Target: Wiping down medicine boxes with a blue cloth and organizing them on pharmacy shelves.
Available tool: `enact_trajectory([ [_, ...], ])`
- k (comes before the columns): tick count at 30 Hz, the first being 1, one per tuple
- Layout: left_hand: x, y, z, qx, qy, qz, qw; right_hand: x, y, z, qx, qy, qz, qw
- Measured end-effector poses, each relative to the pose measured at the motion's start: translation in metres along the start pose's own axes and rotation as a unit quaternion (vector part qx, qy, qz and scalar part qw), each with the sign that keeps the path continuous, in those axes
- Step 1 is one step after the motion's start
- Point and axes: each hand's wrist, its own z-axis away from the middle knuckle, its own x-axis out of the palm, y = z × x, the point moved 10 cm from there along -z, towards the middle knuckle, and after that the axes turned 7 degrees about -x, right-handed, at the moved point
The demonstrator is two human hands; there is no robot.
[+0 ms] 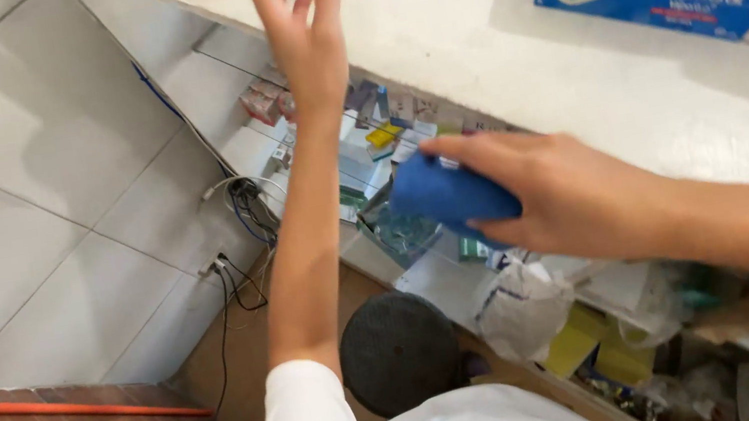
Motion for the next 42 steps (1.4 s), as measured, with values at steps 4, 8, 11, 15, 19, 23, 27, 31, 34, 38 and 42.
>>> enact_trajectory([
  [4, 0.017, -0.076, -0.059, 0.074, 0.040, -0.214, 0.973, -0.060, 0.013, -0.029, -0.071, 0.064, 0.064, 0.993],
  [8, 0.045, -0.080, -0.073, 0.080, -0.002, -0.264, 0.961, -0.093, 0.020, -0.054, -0.137, 0.082, 0.109, 0.981],
  [11, 0.059, -0.057, -0.066, 0.041, -0.020, -0.294, 0.955, -0.100, 0.018, -0.066, -0.234, 0.102, 0.163, 0.953],
  [15, 0.057, -0.047, -0.064, -0.026, -0.010, -0.311, 0.950, -0.106, 0.023, -0.078, -0.301, 0.147, 0.244, 0.910],
  [19, 0.059, -0.059, -0.050, -0.012, -0.060, -0.375, 0.925, -0.118, 0.041, -0.086, -0.287, 0.156, 0.244, 0.913],
  [23, 0.060, -0.021, -0.049, 0.010, 0.017, -0.402, 0.916, -0.146, 0.051, -0.085, -0.267, 0.202, 0.274, 0.902],
  [27, 0.071, 0.049, -0.017, 0.092, 0.069, -0.312, 0.943, -0.169, 0.062, -0.080, -0.228, 0.274, 0.271, 0.894],
  [31, 0.075, 0.077, 0.040, 0.073, 0.072, -0.331, 0.938, -0.151, 0.048, -0.070, -0.224, 0.293, 0.305, 0.878],
  [34, 0.069, 0.102, 0.091, 0.108, 0.060, -0.322, 0.939, -0.113, 0.010, -0.060, -0.332, 0.178, 0.154, 0.914],
  [38, 0.057, 0.103, 0.157, -0.030, -0.019, -0.088, 0.996, -0.073, 0.010, -0.055, -0.269, 0.088, 0.014, 0.959],
  [42, 0.035, 0.050, 0.225, -0.193, 0.039, 0.275, 0.941, -0.033, -0.010, -0.031, -0.324, 0.126, -0.027, 0.937],
])
